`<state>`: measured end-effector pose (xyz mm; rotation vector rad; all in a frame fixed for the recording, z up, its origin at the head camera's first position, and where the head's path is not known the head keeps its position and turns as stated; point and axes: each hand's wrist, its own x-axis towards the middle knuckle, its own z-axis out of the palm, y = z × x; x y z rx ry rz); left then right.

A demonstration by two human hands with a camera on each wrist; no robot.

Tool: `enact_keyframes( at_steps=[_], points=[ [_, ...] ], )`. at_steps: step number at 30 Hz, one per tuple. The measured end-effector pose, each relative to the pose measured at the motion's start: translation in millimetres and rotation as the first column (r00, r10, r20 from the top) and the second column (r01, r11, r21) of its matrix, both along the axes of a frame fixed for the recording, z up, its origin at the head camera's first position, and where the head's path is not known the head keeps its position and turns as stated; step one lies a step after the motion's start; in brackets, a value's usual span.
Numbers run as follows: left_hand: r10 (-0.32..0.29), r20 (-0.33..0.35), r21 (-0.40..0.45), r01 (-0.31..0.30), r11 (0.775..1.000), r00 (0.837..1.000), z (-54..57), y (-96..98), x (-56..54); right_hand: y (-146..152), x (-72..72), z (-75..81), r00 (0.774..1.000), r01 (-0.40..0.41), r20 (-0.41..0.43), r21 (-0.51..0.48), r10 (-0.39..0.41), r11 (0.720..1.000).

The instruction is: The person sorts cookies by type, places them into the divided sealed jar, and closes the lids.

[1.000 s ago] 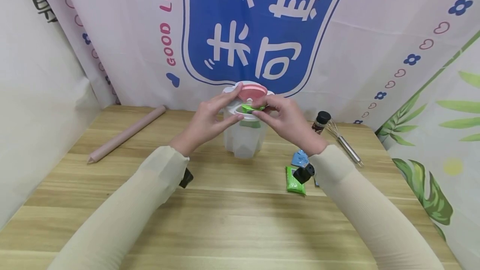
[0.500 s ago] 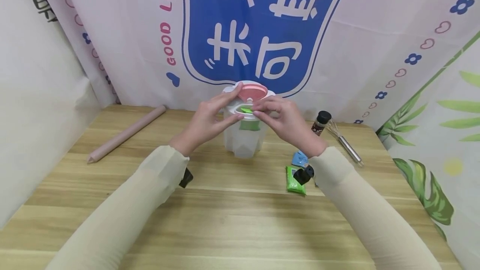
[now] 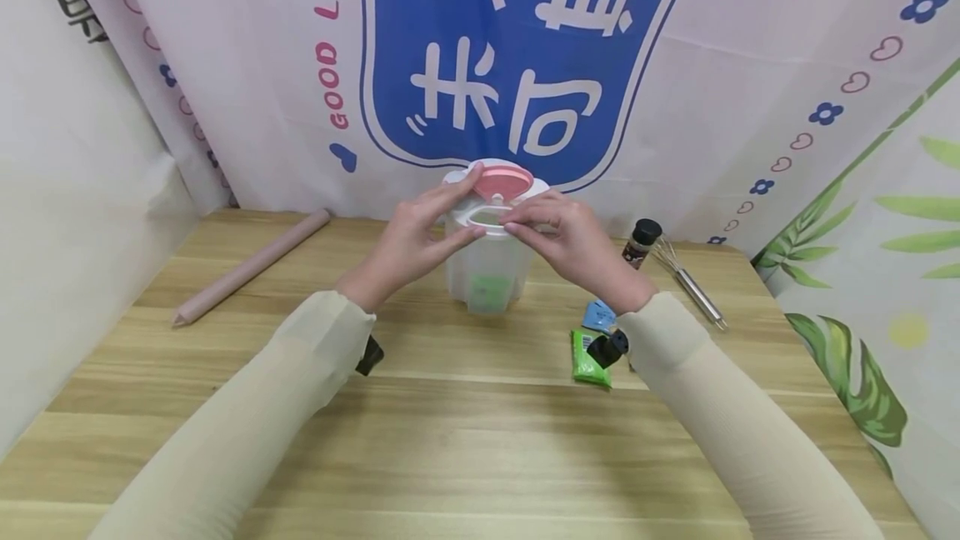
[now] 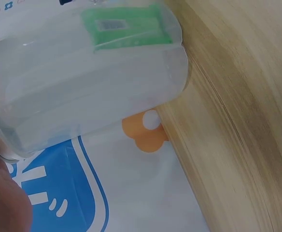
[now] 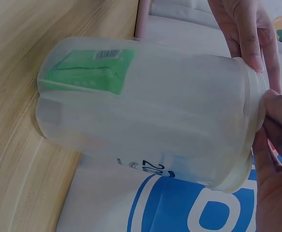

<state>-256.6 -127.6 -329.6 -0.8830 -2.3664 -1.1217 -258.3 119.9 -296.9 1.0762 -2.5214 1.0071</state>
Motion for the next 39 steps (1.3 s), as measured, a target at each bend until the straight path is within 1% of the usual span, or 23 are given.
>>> enact_keyframes(
  at_steps=[4,9,11,16,18,20,24,27,30,32,34,39],
  points=[
    [0.005,-0.001,-0.002,-0.005,1.000,1.000,-0.4,-0.6,0.0,0,-0.4,0.2,1.000,-0.008,0.024,-0.012,0.009,1.000],
    [0.008,0.014,-0.006,-0.008,1.000,1.000,-0.5,-0.6,-0.2,5,2.1,0.8,0.994,-0.004,0.112,-0.087,0.014,0.996],
    [0.010,0.024,-0.007,-0.009,1.000,1.000,-0.1,-0.4,-0.1,9,3.1,-0.4,0.991,0.021,0.134,-0.116,-0.005,0.993],
    [0.008,0.040,0.001,-0.008,1.000,0.999,-0.5,0.0,0.6,23,6.6,-8.3,0.989,0.102,0.125,-0.186,-0.080,0.977],
    [0.004,0.042,0.003,-0.004,1.000,0.999,-0.9,0.0,0.4,30,8.3,-12.7,0.987,0.135,0.119,-0.204,-0.112,0.970],
    [0.004,0.043,0.002,-0.004,1.000,0.999,-1.1,-0.1,0.3,38,10.1,-17.9,0.982,0.159,0.135,-0.209,-0.133,0.965],
    [0.010,0.038,0.000,-0.010,1.000,0.999,-0.7,-0.2,-0.1,57,12.5,-32.4,0.960,0.195,0.225,-0.116,-0.165,0.974],
    [0.010,0.032,-0.001,-0.010,1.000,0.999,-0.7,-0.4,-0.5,73,14.9,-45.2,0.939,0.188,0.290,0.012,-0.183,0.982],
    [0.008,0.024,0.002,-0.008,1.000,1.000,-0.8,0.2,-1.2,89,17.8,-56.2,0.935,0.138,0.307,0.146,-0.177,0.980],
    [0.004,0.020,0.007,-0.004,1.000,1.000,-0.7,0.5,-1.4,96,20.0,-62.2,0.933,0.099,0.318,0.219,-0.167,0.971],
    [-0.001,0.020,0.010,0.001,1.000,1.000,-0.4,0.5,-0.9,102,22.0,-68.2,0.926,0.052,0.347,0.277,-0.151,0.959],
    [-0.004,0.023,0.007,0.004,1.000,1.000,-0.7,-1.9,1.0,106,26.3,-81.3,0.885,-0.050,0.447,0.366,-0.129,0.929]
  ],
)
